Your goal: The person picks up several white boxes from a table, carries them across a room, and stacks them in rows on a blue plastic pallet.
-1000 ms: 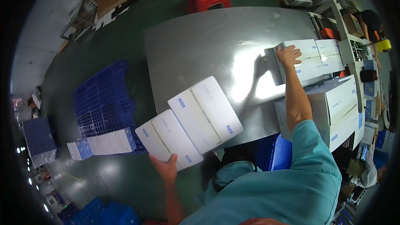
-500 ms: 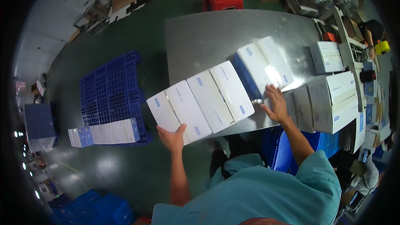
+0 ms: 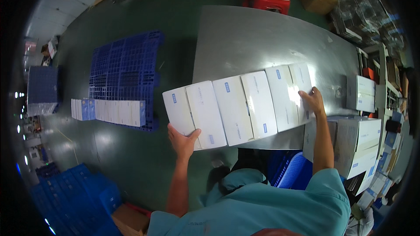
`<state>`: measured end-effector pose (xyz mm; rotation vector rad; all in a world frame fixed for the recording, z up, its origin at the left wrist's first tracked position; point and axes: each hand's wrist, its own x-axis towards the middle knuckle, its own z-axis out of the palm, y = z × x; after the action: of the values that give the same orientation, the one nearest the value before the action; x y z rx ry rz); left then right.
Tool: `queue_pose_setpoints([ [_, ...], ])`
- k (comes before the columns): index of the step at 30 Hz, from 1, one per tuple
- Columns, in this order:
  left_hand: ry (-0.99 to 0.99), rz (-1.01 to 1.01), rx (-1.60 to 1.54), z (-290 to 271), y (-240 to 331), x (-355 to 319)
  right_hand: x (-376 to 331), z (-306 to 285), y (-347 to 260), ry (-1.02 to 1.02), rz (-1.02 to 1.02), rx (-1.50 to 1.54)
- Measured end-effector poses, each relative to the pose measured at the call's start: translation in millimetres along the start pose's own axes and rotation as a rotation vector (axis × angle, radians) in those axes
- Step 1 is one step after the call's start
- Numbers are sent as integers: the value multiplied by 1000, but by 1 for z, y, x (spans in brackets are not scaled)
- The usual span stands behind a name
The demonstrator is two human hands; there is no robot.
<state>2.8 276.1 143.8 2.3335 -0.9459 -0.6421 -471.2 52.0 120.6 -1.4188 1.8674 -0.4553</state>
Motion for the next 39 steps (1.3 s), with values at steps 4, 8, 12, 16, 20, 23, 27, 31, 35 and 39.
queue_pose_setpoints([
  [4,-231,-95,-536,-16,-33,10,1,-14,26,-227,-9,406],
  [8,-626,-462,-879,-19,-89,25,-1,-15,71,-109,-1114,-350],
  [12,-550,-320,-1056,-43,-105,31,-29,17,86,-323,246,601],
  [16,-481,-321,-1091,-106,-156,23,-101,62,12,-204,348,407],
  [20,-447,-298,-1260,-184,-254,16,-189,126,-50,-223,412,290],
  [23,-464,-390,-1380,-241,-309,19,-241,169,-117,-404,388,389],
  [27,-452,-376,-1346,-337,-382,44,-289,254,-129,-205,378,390],
  [31,-433,-453,-1319,-425,-466,90,-337,356,-233,-365,340,408],
  [35,-382,-426,-1296,-510,-537,162,-337,489,-330,-385,317,335],
  [39,-289,-529,-1259,-571,-643,225,-347,636,-401,-345,367,235],
])
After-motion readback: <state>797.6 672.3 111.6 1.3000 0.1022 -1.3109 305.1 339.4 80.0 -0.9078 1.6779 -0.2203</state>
